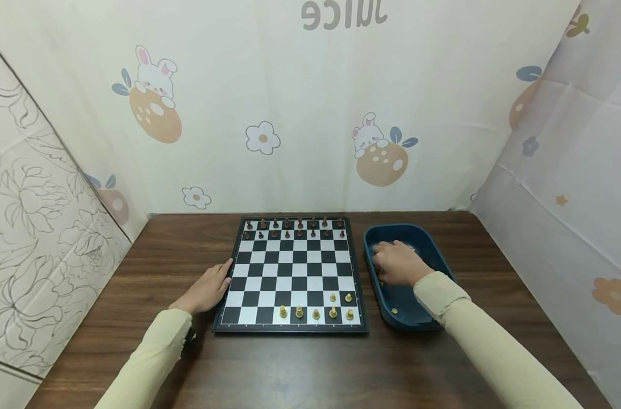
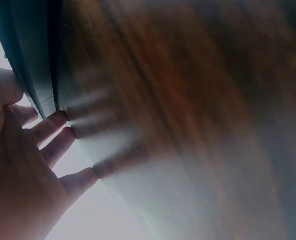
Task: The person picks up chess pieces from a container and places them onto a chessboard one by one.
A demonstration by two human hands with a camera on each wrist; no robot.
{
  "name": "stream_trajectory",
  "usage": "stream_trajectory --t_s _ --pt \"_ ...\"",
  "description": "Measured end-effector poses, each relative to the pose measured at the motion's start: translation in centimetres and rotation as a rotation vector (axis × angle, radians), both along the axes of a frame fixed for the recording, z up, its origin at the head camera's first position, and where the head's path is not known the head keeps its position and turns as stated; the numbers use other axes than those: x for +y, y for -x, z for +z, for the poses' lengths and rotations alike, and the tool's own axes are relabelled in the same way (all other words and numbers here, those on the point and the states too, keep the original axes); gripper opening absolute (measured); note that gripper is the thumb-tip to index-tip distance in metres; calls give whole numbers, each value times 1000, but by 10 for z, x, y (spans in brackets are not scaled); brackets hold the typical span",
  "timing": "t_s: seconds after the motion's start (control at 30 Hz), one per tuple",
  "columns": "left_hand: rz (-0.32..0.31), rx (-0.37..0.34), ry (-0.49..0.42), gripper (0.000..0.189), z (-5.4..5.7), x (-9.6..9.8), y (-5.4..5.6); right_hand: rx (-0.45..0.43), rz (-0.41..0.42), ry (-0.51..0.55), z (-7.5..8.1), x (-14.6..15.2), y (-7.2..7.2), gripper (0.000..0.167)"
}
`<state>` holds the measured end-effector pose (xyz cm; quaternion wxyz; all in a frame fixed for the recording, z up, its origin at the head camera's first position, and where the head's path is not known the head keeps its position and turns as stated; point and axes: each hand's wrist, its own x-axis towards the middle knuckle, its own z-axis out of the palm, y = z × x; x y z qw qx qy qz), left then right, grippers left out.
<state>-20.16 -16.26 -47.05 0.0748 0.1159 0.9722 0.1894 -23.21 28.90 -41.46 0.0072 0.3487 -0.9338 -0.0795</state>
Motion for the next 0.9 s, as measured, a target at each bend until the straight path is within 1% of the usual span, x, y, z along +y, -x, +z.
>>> stream_trajectory --t_s 0.13,0.4,0.6,0.8,0.9 --pt "-3 4 -3 54 -1 0 0 -28 -36 -27 -5 -1 2 17" --pt "-5 10 -4 54 -1 -2 0 -46 -76 -27 -11 -3 3 13" --pt "-12 21 -7 55 -2 -2 1 -54 -78 -26 -13 -4 3 12" --pt "-5 11 -18 54 -3 -3 1 -72 -93 -50 -14 -5 4 14" --pt "1 0 -18 54 -4 -3 2 -69 -84 -57 -15 -4 4 15"
